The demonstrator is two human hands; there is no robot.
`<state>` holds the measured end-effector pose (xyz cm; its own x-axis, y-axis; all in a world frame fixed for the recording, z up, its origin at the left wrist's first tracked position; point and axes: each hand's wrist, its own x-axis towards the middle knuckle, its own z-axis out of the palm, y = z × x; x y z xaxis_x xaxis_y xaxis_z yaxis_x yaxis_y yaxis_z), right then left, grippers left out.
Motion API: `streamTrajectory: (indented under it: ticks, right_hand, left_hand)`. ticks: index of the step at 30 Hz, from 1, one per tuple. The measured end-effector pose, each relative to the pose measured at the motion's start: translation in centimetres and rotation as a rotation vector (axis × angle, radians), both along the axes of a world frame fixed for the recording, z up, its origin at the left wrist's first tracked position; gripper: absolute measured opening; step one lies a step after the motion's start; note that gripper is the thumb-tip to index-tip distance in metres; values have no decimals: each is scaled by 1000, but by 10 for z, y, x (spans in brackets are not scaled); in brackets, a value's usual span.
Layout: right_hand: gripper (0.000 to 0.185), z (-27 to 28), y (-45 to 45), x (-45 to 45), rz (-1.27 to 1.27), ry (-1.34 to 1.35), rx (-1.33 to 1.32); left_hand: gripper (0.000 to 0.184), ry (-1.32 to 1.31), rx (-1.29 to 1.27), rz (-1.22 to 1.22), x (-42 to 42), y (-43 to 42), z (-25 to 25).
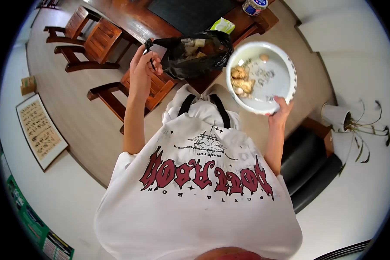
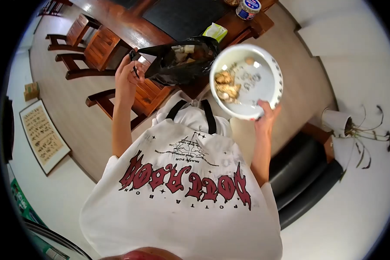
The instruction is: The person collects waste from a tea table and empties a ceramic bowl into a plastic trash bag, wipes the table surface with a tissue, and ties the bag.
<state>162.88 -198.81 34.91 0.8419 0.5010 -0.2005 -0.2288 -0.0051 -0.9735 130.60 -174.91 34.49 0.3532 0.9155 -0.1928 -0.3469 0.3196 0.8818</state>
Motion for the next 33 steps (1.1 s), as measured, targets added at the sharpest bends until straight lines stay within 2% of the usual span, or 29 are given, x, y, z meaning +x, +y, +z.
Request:
streamTrajectory:
  ticks: [4, 6, 7, 8, 9, 10, 13, 14, 18, 20, 22, 23, 25, 28, 32, 33]
  right_hand:
    - [73, -6, 22, 40, 374, -242, 84]
    - [72, 13, 36, 38, 539, -500, 82]
    - [72, 38, 123, -8, 526, -564, -45]
    - [73, 33, 170, -5, 606, -627, -26]
    - [74, 27, 221, -1, 685, -688, -1]
    - [73, 21, 222, -5, 712, -918, 105]
    - [78, 15, 210, -27, 737, -1071, 144]
    - [78, 8, 198, -34, 728, -1117, 165]
    - [79, -5, 211, -40, 801, -1282, 263]
    - [80, -5, 203, -47, 811, -1399, 292]
    - [79, -11, 198, -54, 817, -1543, 352]
    - [78, -10, 202, -55, 838, -1575, 389]
    - [69, -7, 204, -61, 858, -1661, 450]
    - [76, -6, 201, -58, 976, -1846, 530]
    - [62, -9, 203, -55, 967, -1931, 666]
    - [57, -6, 203, -55, 1001, -1920, 681]
  left_hand:
    - [39, 17, -7, 100, 24, -84, -25]
    - [36, -27, 42, 154, 34, -111, -34]
    - [36, -4, -31, 56, 8, -7, -18]
    - [35, 1, -59, 154, 12, 41, -27]
    - [33, 42, -54, 135, 16, 41, -32]
    - [32, 33, -45, 129, 12, 36, -31]
    - [31, -19, -26, 147, 9, 14, -7]
    - [31, -58, 38, 112, 6, 12, -22]
    - [29, -81, 9, 183, 5, 20, -22]
    - [21, -90, 28, 206, 2, 21, -22]
    - [25, -411, -105, 239, 0, 26, -29]
    - [19, -490, -92, 224, -1, 29, -30]
    - [18, -500, -98, 243, -4, 31, -38]
    - [18, -466, -111, 268, -8, 27, -37]
    - [20, -519, -158, 273, -21, 19, -53]
    - [19, -432, -68, 241, -26, 14, -58]
